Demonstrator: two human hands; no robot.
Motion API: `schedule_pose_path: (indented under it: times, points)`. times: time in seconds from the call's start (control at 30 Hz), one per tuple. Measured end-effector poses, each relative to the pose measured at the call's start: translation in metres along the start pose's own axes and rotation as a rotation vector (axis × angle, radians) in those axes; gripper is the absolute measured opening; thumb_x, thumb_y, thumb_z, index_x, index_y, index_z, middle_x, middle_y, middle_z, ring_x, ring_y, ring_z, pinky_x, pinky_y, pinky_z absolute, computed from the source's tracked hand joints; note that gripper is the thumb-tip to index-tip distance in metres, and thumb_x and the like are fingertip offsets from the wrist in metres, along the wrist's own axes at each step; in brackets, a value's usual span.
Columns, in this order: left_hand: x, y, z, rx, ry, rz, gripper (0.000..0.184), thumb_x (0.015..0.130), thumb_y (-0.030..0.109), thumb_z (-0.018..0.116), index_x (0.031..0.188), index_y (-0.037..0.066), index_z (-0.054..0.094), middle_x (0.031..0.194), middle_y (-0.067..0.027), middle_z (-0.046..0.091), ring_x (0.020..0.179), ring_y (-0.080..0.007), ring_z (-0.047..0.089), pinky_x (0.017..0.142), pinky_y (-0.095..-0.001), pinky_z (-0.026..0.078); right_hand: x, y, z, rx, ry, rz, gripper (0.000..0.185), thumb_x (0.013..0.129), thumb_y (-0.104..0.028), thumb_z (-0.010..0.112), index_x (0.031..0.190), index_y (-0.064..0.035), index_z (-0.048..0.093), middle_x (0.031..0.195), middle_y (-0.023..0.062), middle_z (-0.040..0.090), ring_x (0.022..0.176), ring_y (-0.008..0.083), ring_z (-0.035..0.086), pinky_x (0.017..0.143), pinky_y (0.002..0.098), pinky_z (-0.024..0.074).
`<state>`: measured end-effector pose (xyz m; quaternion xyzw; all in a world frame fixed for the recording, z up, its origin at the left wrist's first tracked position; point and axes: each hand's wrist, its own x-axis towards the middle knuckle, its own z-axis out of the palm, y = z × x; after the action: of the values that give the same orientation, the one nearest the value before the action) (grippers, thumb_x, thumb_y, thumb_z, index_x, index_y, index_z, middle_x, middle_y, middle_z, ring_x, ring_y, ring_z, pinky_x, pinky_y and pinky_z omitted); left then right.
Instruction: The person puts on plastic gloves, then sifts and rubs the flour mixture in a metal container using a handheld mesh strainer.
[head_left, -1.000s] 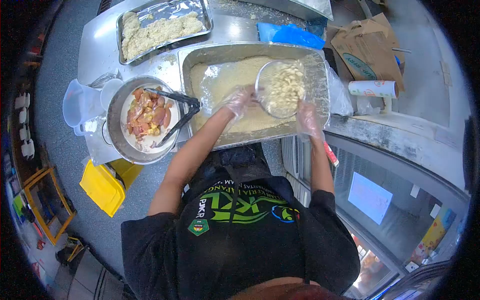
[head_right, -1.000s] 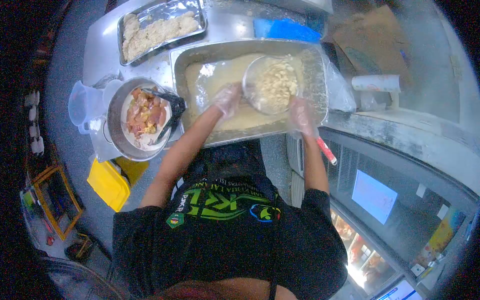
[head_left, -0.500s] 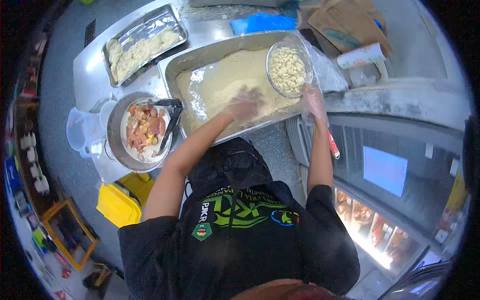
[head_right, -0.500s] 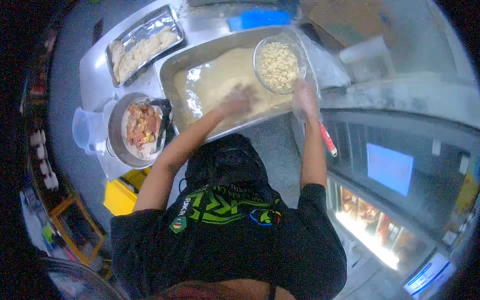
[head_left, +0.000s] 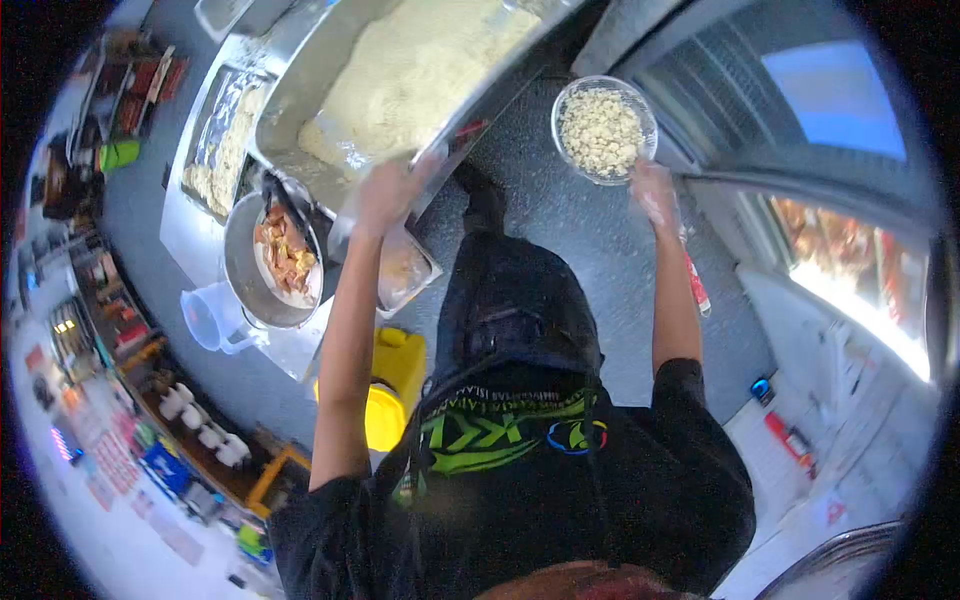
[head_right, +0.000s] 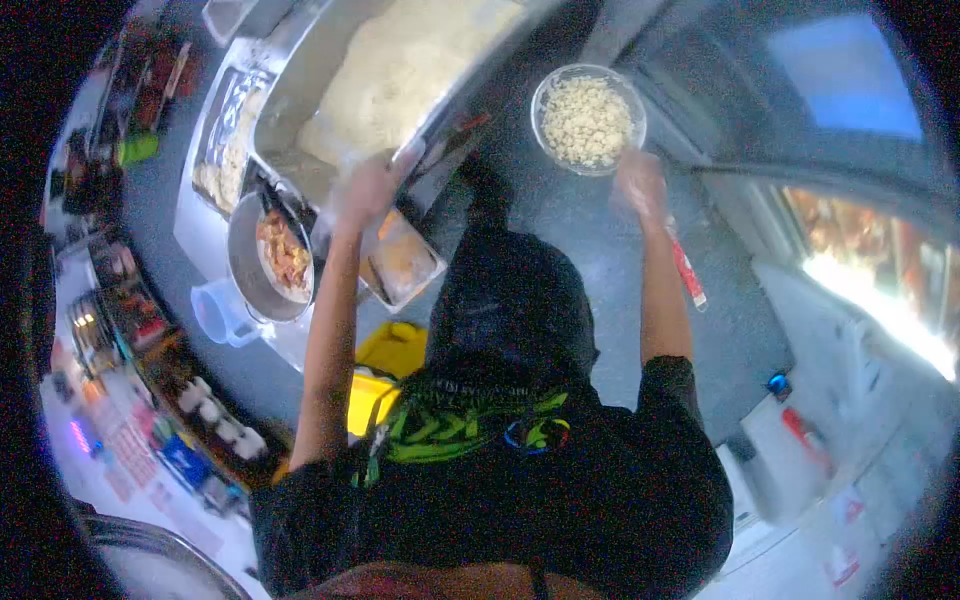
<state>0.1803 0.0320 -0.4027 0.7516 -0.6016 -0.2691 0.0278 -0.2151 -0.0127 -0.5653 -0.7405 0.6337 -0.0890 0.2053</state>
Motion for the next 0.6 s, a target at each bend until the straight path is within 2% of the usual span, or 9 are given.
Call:
schedule_pose_path:
  times: [0.1,0.2,0.23,0.3,0.33,0.4,0.43,0.53,0.6]
  points:
    - [-0.005,-0.001,0.029,0.239,0.12,-0.008,0.049,0.078,0.049,0.04,0.086,0.004,0.058,0.076,-0.0217,0.057,0.074,-0.0364,0.055,0.065,-0.0421,0.042,-0.032,0.021,0.074,0.078,0.208,-0.14,0.024,0.082,-0.018,0.036,0.086,-0.0002,0.052,0.077,0.0192,0.056,0.072,0.035,0.054,0.062,0.0413,0.0429]
    - [0.008,-0.004,0.033,0.32,0.006,-0.059,0.046,0.079,0.046,0.041,0.085,0.004,0.058,0.077,-0.0223,0.057,0.072,-0.0351,0.056,0.06,-0.0416,0.042,-0.031,0.003,0.152,0.066,-0.134,0.121,0.026,0.08,-0.02,0.039,0.092,-0.0018,0.054,0.088,0.0185,0.056,0.082,0.0336,0.053,0.07,0.0428,0.0418]
    - [0.014,-0.038,0.045,0.268,0.043,0.176,0.041,0.08,0.041,0.043,0.086,0.003,0.057,0.075,-0.0231,0.056,0.072,-0.0351,0.056,0.057,-0.0419,0.041,-0.016,-0.007,0.179,-0.047,-0.283,0.142,0.028,0.078,-0.023,0.042,0.095,-0.0039,0.055,0.093,0.0187,0.056,0.087,0.0337,0.054,0.071,0.0425,0.043]
    - [0.011,-0.011,0.042,0.179,0.085,0.11,0.037,0.079,0.036,0.045,0.088,0.003,0.055,0.07,-0.0217,0.055,0.066,-0.0343,0.056,0.054,-0.0414,0.04,-0.001,-0.03,0.253,0.142,0.01,0.092,0.026,0.081,-0.016,0.037,0.093,-0.0011,0.054,0.087,0.0185,0.055,0.08,0.0328,0.053,0.07,0.0455,0.0387]
    - [0.007,-0.005,0.041,0.135,0.102,0.076,0.034,0.079,0.034,0.046,0.089,0.002,0.054,0.067,-0.0211,0.055,0.063,-0.0339,0.056,0.053,-0.0412,0.04,0.018,-0.036,0.322,0.407,0.059,0.111,0.026,0.08,-0.015,0.037,0.097,-0.0009,0.052,0.087,0.0189,0.055,0.081,0.032,0.053,0.071,0.0447,0.0394]
    - [0.011,-0.019,0.047,0.235,0.125,0.102,0.029,0.077,0.028,0.049,0.093,0.003,0.052,0.056,-0.0169,0.051,0.052,-0.0302,0.052,0.05,-0.0395,0.04,0.055,-0.073,0.368,0.724,0.053,0.183,0.029,0.08,-0.013,0.037,0.104,-0.0011,0.047,0.089,0.019,0.054,0.083,0.0303,0.053,0.073,0.0429,0.0401]
    - [0.013,-0.016,0.046,0.299,0.103,0.089,0.029,0.077,0.027,0.049,0.093,0.003,0.052,0.056,-0.0165,0.05,0.051,-0.0296,0.052,0.049,-0.0393,0.04,0.071,-0.1,0.34,0.778,-0.002,0.236,0.031,0.079,-0.012,0.036,0.108,-0.0014,0.045,0.092,0.0187,0.054,0.084,0.0292,0.053,0.074,0.0419,0.0403]
    - [0.016,-0.004,0.042,0.295,0.032,0.034,0.029,0.077,0.027,0.048,0.093,0.003,0.053,0.059,-0.0184,0.053,0.053,-0.0293,0.054,0.049,-0.0391,0.042,0.128,-0.133,0.385,0.737,-0.08,0.277,0.038,0.078,-0.01,0.038,0.115,-0.0011,0.039,0.096,0.0175,0.053,0.088,0.0277,0.053,0.076,0.0405,0.041]
    - [0.021,0.008,0.041,0.331,-0.019,-0.148,0.029,0.078,0.028,0.047,0.091,0.003,0.054,0.063,-0.0204,0.054,0.058,-0.0321,0.055,0.049,-0.0404,0.041,0.164,-0.15,0.444,0.528,0.076,0.09,0.041,0.078,-0.01,0.04,0.117,-0.0008,0.036,0.096,0.0168,0.053,0.087,0.0279,0.054,0.075,0.0412,0.0421]
